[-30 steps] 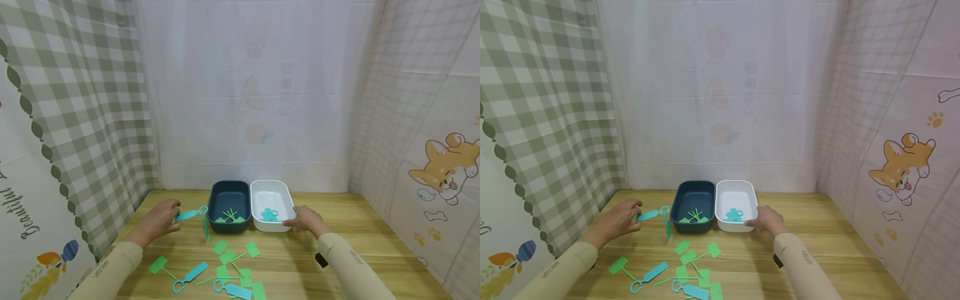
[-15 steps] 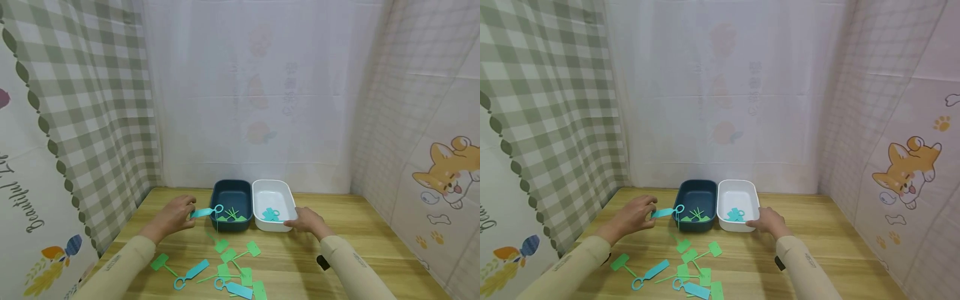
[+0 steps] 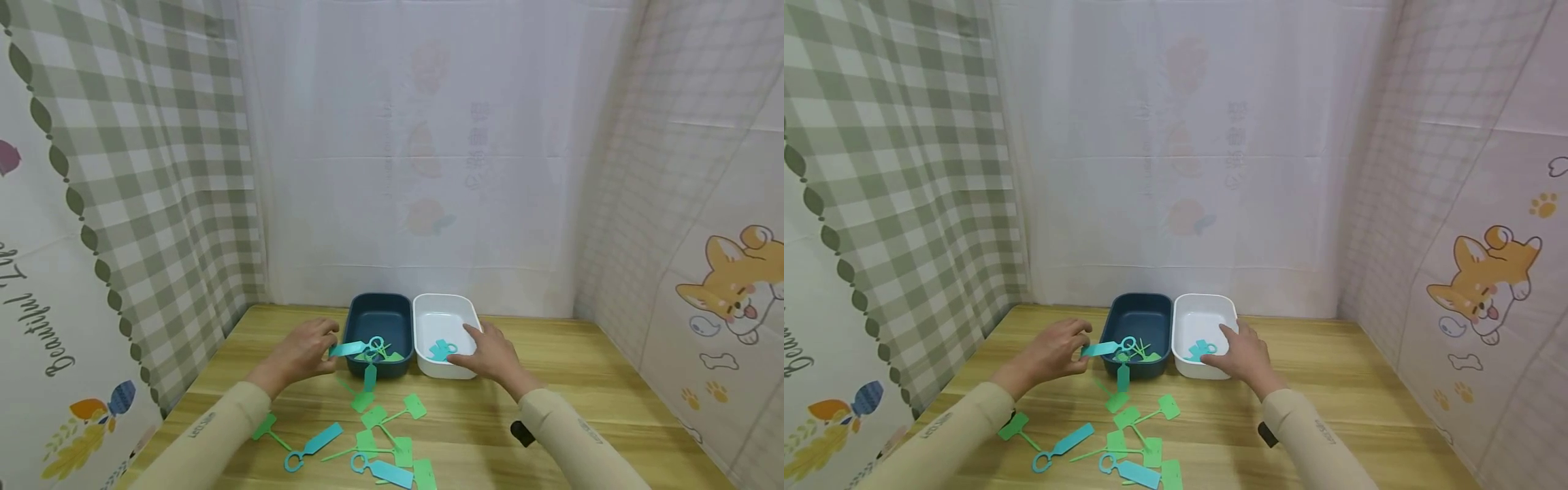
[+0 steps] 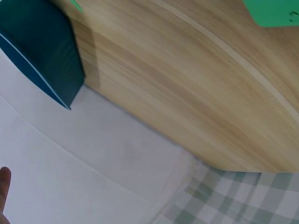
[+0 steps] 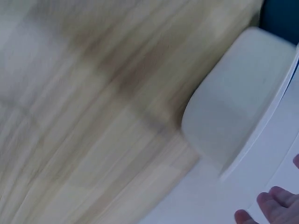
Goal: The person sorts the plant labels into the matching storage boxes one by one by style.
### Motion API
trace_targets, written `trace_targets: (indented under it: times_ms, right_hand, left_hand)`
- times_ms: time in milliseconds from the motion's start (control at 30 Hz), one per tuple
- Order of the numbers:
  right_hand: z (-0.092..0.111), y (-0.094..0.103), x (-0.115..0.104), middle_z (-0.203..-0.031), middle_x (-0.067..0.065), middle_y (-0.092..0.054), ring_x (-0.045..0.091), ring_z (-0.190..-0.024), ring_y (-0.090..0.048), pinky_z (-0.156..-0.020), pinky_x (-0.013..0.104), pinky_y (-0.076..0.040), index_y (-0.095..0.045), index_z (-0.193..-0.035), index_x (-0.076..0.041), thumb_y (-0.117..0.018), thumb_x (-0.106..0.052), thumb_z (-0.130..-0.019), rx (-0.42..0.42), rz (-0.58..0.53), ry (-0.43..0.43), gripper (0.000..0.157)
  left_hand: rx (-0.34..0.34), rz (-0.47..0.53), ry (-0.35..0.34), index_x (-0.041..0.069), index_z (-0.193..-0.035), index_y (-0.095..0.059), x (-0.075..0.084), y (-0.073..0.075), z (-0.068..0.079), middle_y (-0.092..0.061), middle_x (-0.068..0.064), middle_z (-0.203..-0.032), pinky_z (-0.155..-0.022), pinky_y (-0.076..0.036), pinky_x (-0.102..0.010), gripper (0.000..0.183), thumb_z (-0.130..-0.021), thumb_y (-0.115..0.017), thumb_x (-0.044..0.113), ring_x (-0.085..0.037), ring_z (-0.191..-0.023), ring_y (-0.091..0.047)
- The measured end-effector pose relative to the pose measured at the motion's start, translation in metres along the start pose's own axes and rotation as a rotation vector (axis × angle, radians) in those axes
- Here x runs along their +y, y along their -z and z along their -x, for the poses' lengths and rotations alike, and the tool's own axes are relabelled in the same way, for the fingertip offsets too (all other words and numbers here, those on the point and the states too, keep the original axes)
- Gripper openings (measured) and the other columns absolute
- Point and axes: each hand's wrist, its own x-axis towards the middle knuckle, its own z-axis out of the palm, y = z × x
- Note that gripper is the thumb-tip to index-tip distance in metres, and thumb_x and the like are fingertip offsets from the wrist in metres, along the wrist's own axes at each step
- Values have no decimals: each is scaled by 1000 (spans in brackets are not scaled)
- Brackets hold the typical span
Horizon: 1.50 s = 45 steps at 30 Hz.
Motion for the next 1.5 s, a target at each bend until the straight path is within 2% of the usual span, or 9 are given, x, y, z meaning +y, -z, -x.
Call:
trace_targets:
  times_ms: [100, 200, 367, 500, 600, 767, 1000, 1300, 1500]
  right_hand:
    - [5, -10, -19, -135, 29, -50, 47, -120, -51, -91, 63, -45, -60, -134, -3, -78, -54, -77, 69, -8, 87, 78]
    - [13, -24, -38, -124, 19, -60, 37, -112, -58, -85, 57, -48, -67, -124, -6, -80, -50, -77, 87, -16, 190, 67]
    - [21, -41, -52, -113, 11, -64, 30, -105, -60, -77, 51, -48, -71, -116, -6, -84, -45, -75, 101, 7, 277, 58]
    - [19, -38, -43, -113, 13, -64, 32, -105, -61, -77, 52, -48, -72, -115, -5, -87, -42, -71, 165, 36, 238, 59]
    - [16, -28, -30, -116, 17, -64, 36, -107, -60, -80, 55, -48, -71, -117, -4, -86, -43, -72, 164, 62, 167, 62]
    - [12, -11, -6, -126, 25, -58, 43, -112, -56, -84, 60, -47, -64, -127, 2, -82, -48, -76, 90, 83, 42, 73]
    - [10, 6, 18, -127, 29, -55, 45, -111, -55, -81, 62, -47, -59, -132, 3, -80, -53, -75, -36, 53, -56, 83]
    - [5, 16, 31, -120, 26, -59, 43, -110, -57, -81, 63, -48, -60, -132, 3, -77, -55, -78, -151, 37, -81, 81]
    - [4, 15, 36, -117, 23, -64, 42, -109, -59, -80, 64, -48, -68, -123, -1, -79, -47, -80, -174, 20, -82, 64]
  left_hand:
    - [-5, -1, -4, 7, -76, -67, 3, -1, -5, -62, -8, -100, -74, -54, -38, 15, -68, -76, 16, -23, -88, -60]
    - [-16, -8, -8, 7, -77, -67, 7, -1, -11, -62, -8, -101, -75, -53, -38, 17, -69, -77, 19, -23, -88, -61]
    - [-48, -35, -31, 7, -75, -67, 14, -4, -20, -62, -8, -103, -80, -53, -37, 18, -70, -76, 22, -23, -93, -60]
    - [-82, -42, -40, 8, -73, -66, 19, -8, -30, -61, -6, -103, -84, -52, -37, 15, -71, -73, 21, -22, -95, -59]
    - [-112, -48, -35, 10, -73, -65, 22, -10, -38, -61, -6, -104, -87, -51, -38, 15, -72, -72, 23, -23, -98, -59]
    - [-177, -53, -27, 11, -70, -62, 26, -14, -50, -61, -5, -105, -94, -49, -37, 18, -76, -72, 26, -23, -102, -58]
    - [-251, -107, -7, 13, -69, -60, 31, -21, -65, -62, -4, -110, -99, -46, -37, 24, -79, -71, 31, -22, -104, -59]
    - [-322, -140, 36, 18, -65, -52, 31, -28, -82, -58, -2, -114, -98, -46, -38, 28, -80, -70, 33, -20, -101, -57]
    - [-354, -145, 68, 17, -64, -56, 32, -30, -95, -59, -2, -113, -96, -47, -37, 30, -83, -71, 36, -20, -97, -58]
